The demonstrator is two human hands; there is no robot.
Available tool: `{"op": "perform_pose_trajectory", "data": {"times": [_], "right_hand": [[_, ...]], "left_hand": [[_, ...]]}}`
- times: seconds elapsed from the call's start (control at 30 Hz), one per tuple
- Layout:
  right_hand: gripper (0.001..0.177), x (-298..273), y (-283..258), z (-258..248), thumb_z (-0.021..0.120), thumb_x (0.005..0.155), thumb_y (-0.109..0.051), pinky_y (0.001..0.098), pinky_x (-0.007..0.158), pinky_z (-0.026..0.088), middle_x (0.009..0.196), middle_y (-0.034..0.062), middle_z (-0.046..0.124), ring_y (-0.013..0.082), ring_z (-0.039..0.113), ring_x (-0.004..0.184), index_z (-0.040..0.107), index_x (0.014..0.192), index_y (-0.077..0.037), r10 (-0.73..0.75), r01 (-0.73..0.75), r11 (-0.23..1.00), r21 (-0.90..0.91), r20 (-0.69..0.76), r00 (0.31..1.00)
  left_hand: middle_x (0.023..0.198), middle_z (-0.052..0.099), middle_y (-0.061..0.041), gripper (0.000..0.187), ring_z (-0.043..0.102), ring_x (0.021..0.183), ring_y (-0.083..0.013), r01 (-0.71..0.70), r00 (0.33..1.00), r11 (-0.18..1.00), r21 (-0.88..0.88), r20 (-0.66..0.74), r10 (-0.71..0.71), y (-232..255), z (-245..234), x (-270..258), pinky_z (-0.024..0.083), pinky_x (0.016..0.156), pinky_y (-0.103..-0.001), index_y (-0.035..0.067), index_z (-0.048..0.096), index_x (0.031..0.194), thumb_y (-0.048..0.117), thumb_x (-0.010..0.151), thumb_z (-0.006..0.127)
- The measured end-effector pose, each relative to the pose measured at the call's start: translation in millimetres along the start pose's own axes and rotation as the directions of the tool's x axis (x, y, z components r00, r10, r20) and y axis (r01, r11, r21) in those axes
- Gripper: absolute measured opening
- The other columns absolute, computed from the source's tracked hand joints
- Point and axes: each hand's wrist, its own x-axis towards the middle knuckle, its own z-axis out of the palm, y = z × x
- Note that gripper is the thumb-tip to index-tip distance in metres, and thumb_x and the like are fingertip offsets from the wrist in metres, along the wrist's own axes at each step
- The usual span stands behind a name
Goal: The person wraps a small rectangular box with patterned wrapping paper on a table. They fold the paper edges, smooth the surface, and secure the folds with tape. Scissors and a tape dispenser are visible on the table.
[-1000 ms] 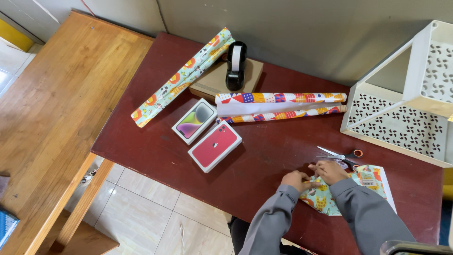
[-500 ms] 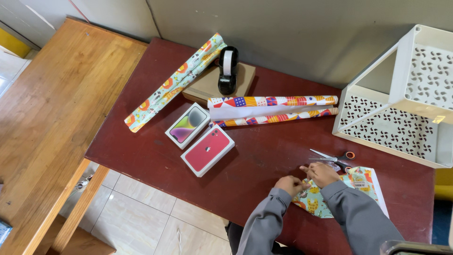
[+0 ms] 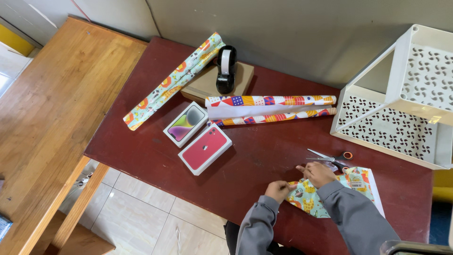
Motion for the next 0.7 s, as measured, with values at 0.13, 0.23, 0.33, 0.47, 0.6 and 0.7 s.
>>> {"op": "perform_pose_trajectory", "data": {"times": [0.13, 0.23, 0.33, 0.47, 0.6, 0.7], "right_hand": [[0.06, 2.5, 5.7, 3.8, 0.053, 0.093, -0.06, 0.0423, 0.079, 0.054, 0.075, 0.0077, 0.073, 0.0271, 0.07, 0.08, 0.074, 0.069, -0.009, -0.05, 0.05, 0.998, -0.045, 0.005, 0.999], [0.063, 3.5, 9.9, 9.7, 0.051, 0.093, -0.061, 0.0432, 0.08, 0.053, 0.076, 0.007, 0.072, 0.0273, 0.069, 0.083, 0.074, 0.066, -0.009, -0.116, 0.112, 0.989, -0.1, -0.027, 0.993], [0.063, 5.1, 11.7, 11.9, 0.049, 0.094, -0.061, 0.0445, 0.079, 0.053, 0.077, 0.0077, 0.072, 0.0294, 0.068, 0.084, 0.074, 0.067, -0.009, -0.142, 0.137, 0.986, -0.099, -0.047, 0.989], [0.062, 4.4, 8.1, 7.8, 0.047, 0.096, -0.063, 0.0464, 0.077, 0.054, 0.079, 0.0116, 0.072, 0.0338, 0.068, 0.082, 0.073, 0.079, -0.009, -0.02, 0.02, 0.997, -0.071, 0.0, 1.0], [0.068, -1.0, 2.1, 1.0, 0.043, 0.096, -0.065, 0.0434, 0.082, 0.055, 0.08, 0.0113, 0.074, 0.0316, 0.072, 0.083, 0.078, 0.08, -0.01, 0.059, -0.06, 0.998, 0.002, 0.069, 0.996], [0.068, -1.7, 0.7, -1.4, 0.041, 0.096, -0.066, 0.0432, 0.084, 0.055, 0.087, 0.0087, 0.077, 0.0304, 0.073, 0.088, 0.079, 0.085, -0.01, 0.036, -0.037, 0.999, 0.021, 0.06, 0.998]], "left_hand": [[0.083, 0.073, -0.006, 0.034, 0.067, 0.074, -0.0107, 0.022, 0.998, 1.0, -0.003, 0.061, -0.021, -10.4, -6.8, 7.4, 0.055, 0.07, -0.029, -0.002, 0.074, 0.092, 0.032, 0.096, 0.075], [0.087, 0.071, -0.009, 0.042, 0.068, 0.077, -0.019, -0.026, 0.998, 0.943, 0.331, 0.066, 0.004, -0.5, -11.5, 12.5, 0.056, 0.073, -0.037, 0.005, 0.078, 0.098, 0.046, 0.092, 0.075], [0.1, 0.069, -0.011, 0.055, 0.068, 0.087, -0.0283, -0.156, 0.981, 0.731, 0.664, 0.017, 0.194, 19.8, -4.7, 17.2, 0.052, 0.08, -0.048, 0.016, 0.083, 0.103, 0.066, 0.081, 0.072], [0.104, 0.075, -0.005, 0.072, 0.064, 0.105, -0.0287, -0.089, 0.995, 0.398, 0.913, 0.065, 0.072, 32.6, 27.2, 32.5, 0.048, 0.098, -0.045, 0.021, 0.088, 0.096, 0.084, 0.077, 0.058], [0.112, 0.074, -0.012, 0.079, 0.066, 0.108, -0.0318, 0.088, 0.932, 0.658, 0.748, 0.172, -0.319, 15.1, 48.1, 71.8, 0.051, 0.097, -0.045, 0.014, 0.079, 0.112, 0.082, 0.076, 0.065], [0.112, 0.075, -0.013, 0.08, 0.068, 0.107, -0.0323, 0.165, 0.87, 0.655, 0.737, 0.203, -0.449, -8.8, 61.9, 96.9, 0.052, 0.095, -0.045, 0.012, 0.078, 0.114, 0.081, 0.075, 0.066]]}}
